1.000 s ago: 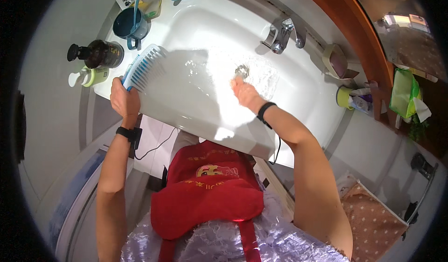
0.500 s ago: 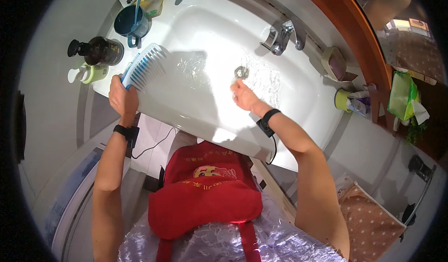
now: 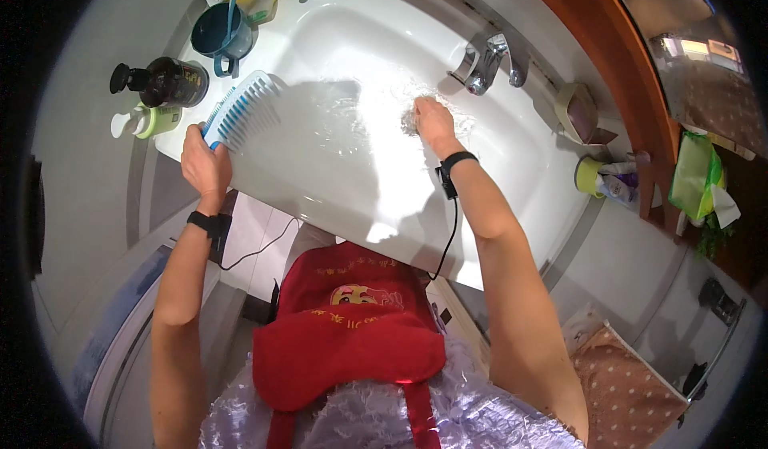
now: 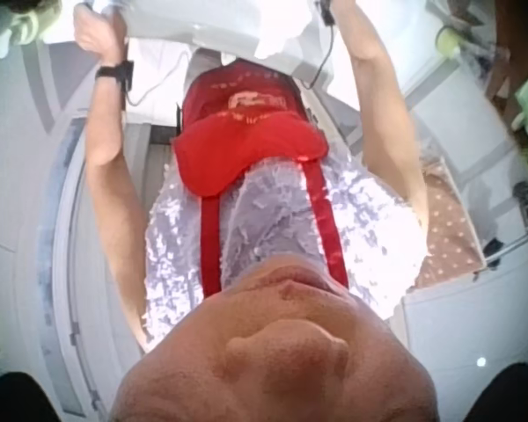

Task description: The person cleans a bathroom sink by hand and with a cloth, then rinses the basin, wipes the faucet and surroundings, and reorganizes items on the counter.

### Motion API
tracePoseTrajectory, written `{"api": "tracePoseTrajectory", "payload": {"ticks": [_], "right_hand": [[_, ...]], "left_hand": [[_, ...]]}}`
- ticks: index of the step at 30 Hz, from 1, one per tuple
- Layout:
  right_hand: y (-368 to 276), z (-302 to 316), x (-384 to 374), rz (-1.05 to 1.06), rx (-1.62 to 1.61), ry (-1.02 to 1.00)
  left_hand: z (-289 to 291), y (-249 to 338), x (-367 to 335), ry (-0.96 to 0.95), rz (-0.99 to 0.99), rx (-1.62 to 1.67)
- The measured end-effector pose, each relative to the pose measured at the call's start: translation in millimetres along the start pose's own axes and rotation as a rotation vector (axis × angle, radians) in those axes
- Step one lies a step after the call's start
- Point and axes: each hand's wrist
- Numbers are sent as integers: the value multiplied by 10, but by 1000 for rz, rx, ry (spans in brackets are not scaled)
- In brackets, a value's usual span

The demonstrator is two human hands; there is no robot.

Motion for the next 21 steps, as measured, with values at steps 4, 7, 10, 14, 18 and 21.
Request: {"api": "tracePoseTrajectory", "payload": {"ticks": [4, 7, 10, 14, 18, 21], "right_hand": [[57, -159, 187, -141, 28, 189], [7, -276, 431, -243, -67, 134], [-355, -489, 541, -206, -305, 63], [-519, -494, 93, -51, -214, 131], [-57, -263, -138, -44, -209, 240], [183, 64, 81, 22, -39, 152]], "left_hand": [[6, -1, 27, -25, 20, 15], [-18, 1, 31, -21, 39, 16], [6, -23, 42, -35, 36, -15], [27, 29, 26, -38, 37, -15], [29, 63, 21, -27, 12, 26], [38, -22, 20, -48, 32, 10]]}}
Point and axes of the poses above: each hand's wrist, its own x-axis away from the middle knuckle, its own z-axis out of the back of the hand, y = z × x, and after that the axes turned 9 degrees about -x, right-handed
